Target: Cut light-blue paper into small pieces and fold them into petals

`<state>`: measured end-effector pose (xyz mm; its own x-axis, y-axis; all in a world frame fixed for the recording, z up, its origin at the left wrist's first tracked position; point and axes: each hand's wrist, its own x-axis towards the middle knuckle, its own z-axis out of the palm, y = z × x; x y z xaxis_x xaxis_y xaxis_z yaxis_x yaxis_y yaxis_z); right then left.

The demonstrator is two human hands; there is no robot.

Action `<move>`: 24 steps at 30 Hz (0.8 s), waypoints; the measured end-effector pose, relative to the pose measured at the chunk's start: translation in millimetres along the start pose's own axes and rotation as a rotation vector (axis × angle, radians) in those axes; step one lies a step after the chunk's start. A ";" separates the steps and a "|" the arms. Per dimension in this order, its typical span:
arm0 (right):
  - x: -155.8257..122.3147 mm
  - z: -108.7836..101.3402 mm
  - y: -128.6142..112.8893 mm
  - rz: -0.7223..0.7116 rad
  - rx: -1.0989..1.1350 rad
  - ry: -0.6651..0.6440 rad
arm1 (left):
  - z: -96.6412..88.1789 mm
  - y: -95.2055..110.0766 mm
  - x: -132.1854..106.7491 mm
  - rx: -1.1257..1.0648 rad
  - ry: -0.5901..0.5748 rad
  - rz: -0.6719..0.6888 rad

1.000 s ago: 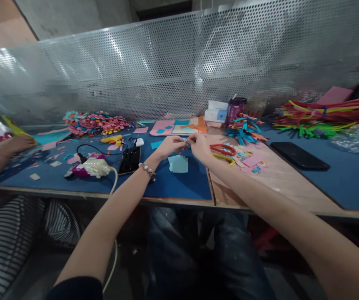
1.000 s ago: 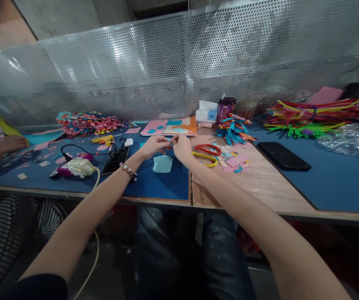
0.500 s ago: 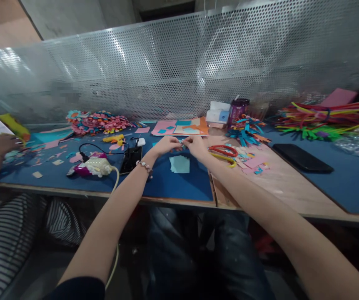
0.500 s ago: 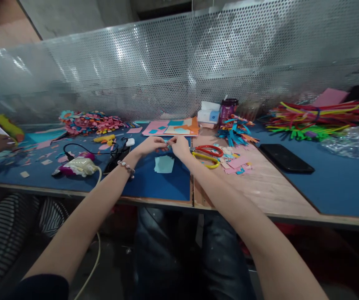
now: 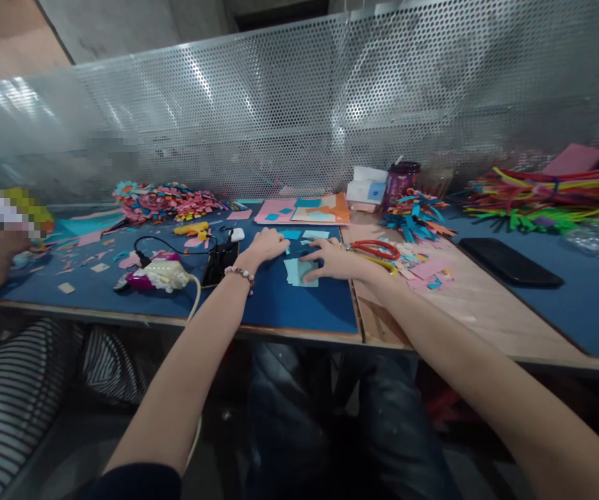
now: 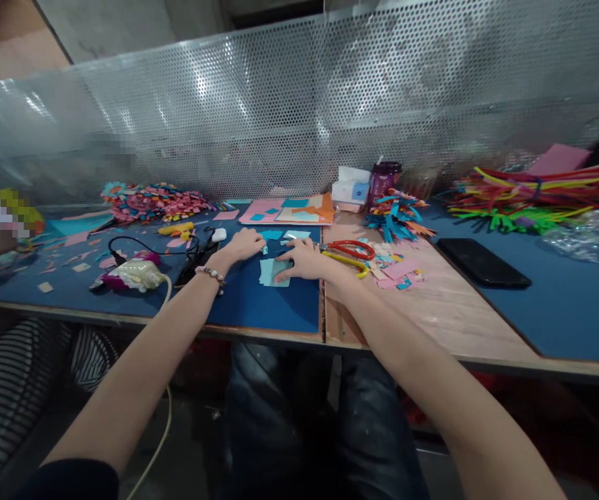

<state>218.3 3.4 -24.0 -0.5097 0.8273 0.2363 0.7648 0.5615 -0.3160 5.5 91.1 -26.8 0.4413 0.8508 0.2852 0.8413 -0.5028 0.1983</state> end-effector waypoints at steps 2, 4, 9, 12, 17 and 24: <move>1.2 1.6 1.2 -0.003 -0.010 -0.001 | -0.4 2.3 -3.8 -0.009 0.064 -0.084; 3.1 3.4 2.2 -0.005 -0.014 0.015 | -1.8 5.3 -7.0 -0.033 0.131 -0.132; 8.2 7.0 6.1 -0.026 0.009 0.116 | -8.8 11.7 -9.6 -0.203 0.235 -0.178; 13.2 7.2 12.2 -0.035 0.048 0.229 | -13.0 14.7 -7.8 -0.370 0.210 -0.163; 20.1 5.5 21.6 -0.008 0.135 0.450 | -14.0 24.9 -5.9 -0.661 0.015 -0.078; 21.4 8.9 23.2 0.007 0.282 0.565 | -5.9 36.9 -6.2 -0.832 0.010 0.087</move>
<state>221.6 34.3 -34.5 -0.1596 0.7362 0.6576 0.5946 0.6035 -0.5313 32.0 66.4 -15.7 0.4875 0.8045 0.3392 0.2974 -0.5183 0.8018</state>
